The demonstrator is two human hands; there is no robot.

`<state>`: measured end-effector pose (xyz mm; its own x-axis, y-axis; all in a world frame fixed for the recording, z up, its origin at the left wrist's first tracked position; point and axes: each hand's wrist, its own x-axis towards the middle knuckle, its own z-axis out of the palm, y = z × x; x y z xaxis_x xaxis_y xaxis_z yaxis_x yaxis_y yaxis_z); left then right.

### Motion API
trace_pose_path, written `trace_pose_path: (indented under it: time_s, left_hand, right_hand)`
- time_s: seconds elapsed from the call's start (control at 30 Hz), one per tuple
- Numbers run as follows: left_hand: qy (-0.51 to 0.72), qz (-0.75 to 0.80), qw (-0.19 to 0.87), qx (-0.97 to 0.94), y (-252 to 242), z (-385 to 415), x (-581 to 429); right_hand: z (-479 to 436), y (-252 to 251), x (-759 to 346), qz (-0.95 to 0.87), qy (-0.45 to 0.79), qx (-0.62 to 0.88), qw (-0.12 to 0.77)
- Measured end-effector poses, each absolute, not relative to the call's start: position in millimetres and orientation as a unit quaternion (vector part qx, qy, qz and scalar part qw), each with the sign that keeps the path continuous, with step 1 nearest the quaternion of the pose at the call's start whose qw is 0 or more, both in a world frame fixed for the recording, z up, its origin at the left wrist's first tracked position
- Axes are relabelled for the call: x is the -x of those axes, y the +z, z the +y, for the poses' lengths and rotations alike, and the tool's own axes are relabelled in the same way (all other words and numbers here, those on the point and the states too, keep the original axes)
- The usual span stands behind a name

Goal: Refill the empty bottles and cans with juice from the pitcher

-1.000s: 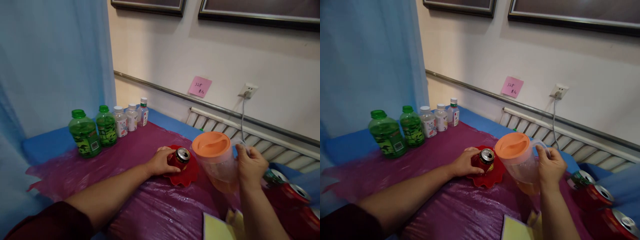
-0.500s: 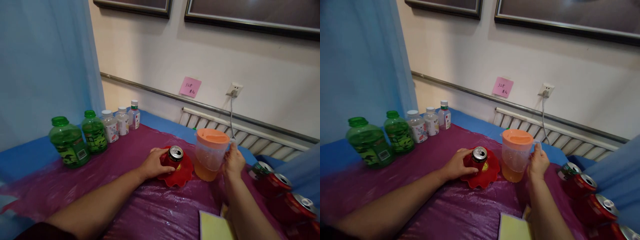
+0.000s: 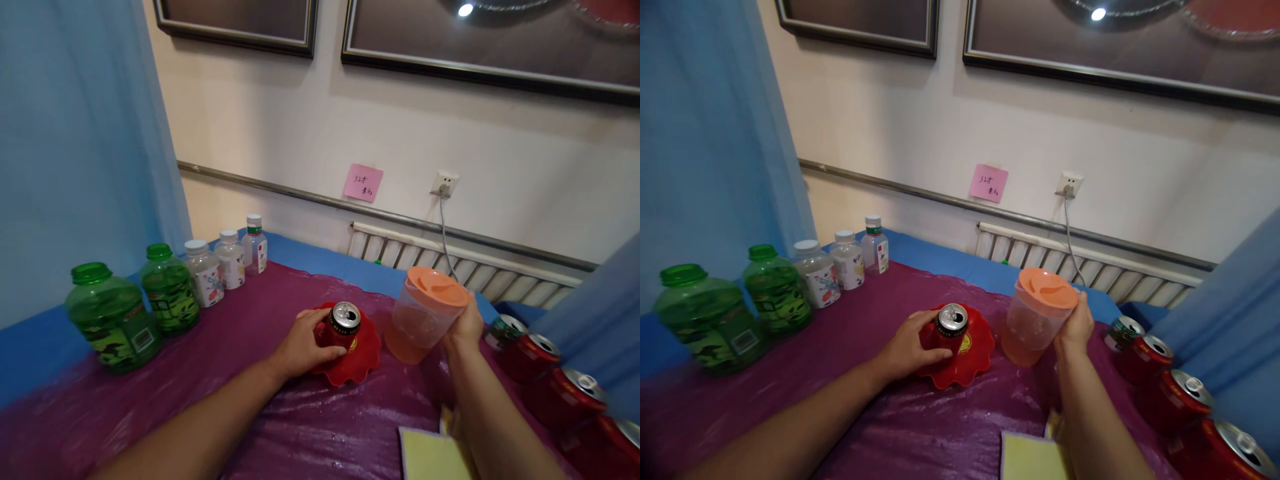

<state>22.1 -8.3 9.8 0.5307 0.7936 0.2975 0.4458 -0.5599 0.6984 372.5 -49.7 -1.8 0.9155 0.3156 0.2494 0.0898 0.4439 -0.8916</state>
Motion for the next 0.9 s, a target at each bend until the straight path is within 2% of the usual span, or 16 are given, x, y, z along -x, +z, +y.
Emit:
trace_pose_path:
  time_s: [0.17,0.3,0.4,0.53,0.67,0.9]
  left_hand:
    - [0.313,0.38,0.296,-0.819,11,-11,-22]
    - [0.313,0.384,0.307,-0.813,11,-11,-23]
    - [0.311,0.386,0.304,-0.814,9,-10,-22]
    - [0.32,0.364,0.282,-0.828,5,-9,-21]
    - [0.329,0.356,0.267,-0.833,4,-9,-20]
    - [0.349,0.319,0.281,-0.835,6,-10,-20]
  right_hand:
    - [-72,39,-365,-0.175,-0.113,0.528,0.823]
    - [-98,75,-315,-0.337,-0.28,0.431,0.789]
    - [-106,80,-270,-0.494,-0.232,0.413,0.729]
    - [-97,57,-236,-0.621,-0.101,0.462,0.625]
    - [-86,28,-224,-0.665,-0.025,0.501,0.554]
    - [-82,0,-199,-0.67,0.075,0.533,0.511]
